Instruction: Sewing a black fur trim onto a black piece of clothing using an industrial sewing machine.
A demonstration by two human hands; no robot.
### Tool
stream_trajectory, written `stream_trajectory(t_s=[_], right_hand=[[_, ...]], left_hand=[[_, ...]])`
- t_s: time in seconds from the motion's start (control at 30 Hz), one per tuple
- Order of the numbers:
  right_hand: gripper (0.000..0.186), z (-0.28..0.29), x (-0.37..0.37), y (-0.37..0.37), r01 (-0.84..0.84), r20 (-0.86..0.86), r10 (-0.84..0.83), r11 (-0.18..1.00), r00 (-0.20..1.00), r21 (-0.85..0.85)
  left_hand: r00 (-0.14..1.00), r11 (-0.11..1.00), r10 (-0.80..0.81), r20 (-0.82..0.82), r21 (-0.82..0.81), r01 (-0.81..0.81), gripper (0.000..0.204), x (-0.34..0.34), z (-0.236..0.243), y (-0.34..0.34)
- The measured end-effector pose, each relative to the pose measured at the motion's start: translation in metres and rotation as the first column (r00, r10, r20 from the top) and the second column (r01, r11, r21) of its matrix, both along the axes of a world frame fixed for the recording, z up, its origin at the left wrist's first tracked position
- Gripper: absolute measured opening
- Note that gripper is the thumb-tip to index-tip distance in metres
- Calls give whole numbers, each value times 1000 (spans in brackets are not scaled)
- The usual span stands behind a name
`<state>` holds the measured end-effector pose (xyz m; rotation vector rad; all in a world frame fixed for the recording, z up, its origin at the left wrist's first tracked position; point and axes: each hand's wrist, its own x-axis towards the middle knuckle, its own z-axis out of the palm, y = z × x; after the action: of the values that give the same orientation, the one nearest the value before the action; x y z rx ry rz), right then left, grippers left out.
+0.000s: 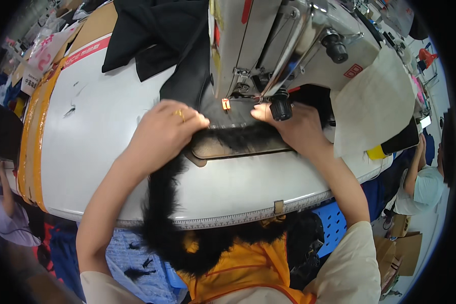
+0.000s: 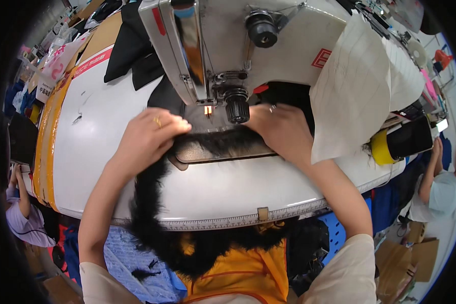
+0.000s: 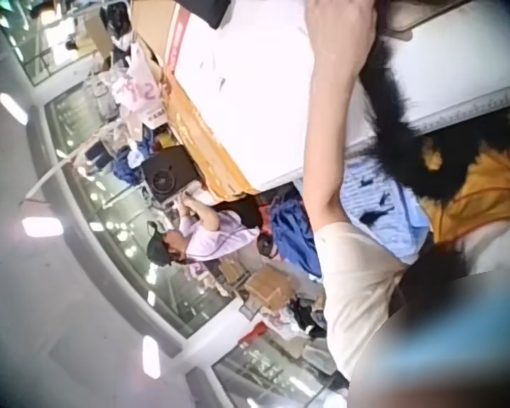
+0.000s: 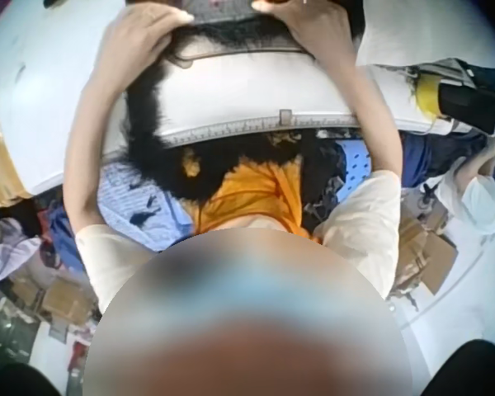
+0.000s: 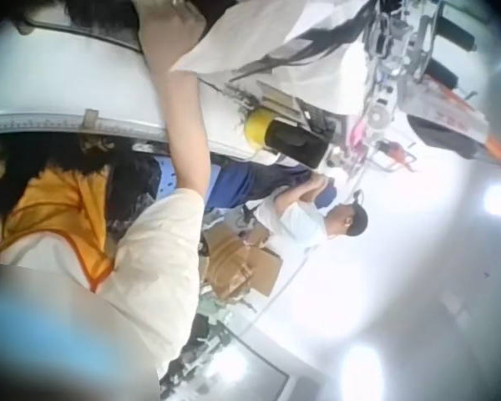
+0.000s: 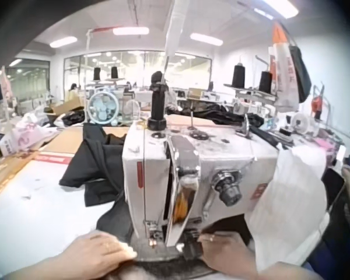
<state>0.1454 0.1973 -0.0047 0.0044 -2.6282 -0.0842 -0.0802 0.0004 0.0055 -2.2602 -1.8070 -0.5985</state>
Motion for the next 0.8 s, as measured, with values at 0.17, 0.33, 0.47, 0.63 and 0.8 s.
stream_trajectory(t_s=[0.17, 0.33, 0.47, 0.63, 0.8], right_hand=[[38, 25, 8, -42, 70, 148, -114, 959, 982, 275], [37, 2, -17, -46, 10, 110, -22, 994, 994, 105], [33, -4, -17, -38, 5, 21, -8, 991, 1000, 137], [32, -7, -17, -31, -60, -8, 61, 996, 998, 63], [29, -7, -17, -7, -1, 81, -1, 999, 997, 35]], left_hand=[[995, 998, -11, -101, 62, 17, 26, 12, -4, -11], [993, 992, -119, -22, 50, 120, 21, 1, -6, 4], [991, 988, -136, 18, 78, 134, 14, -5, -4, -3], [995, 994, -98, -16, 53, 99, 13, -2, -1, -13], [970, 977, -164, -179, 104, 185, 14, -4, -2, 16]])
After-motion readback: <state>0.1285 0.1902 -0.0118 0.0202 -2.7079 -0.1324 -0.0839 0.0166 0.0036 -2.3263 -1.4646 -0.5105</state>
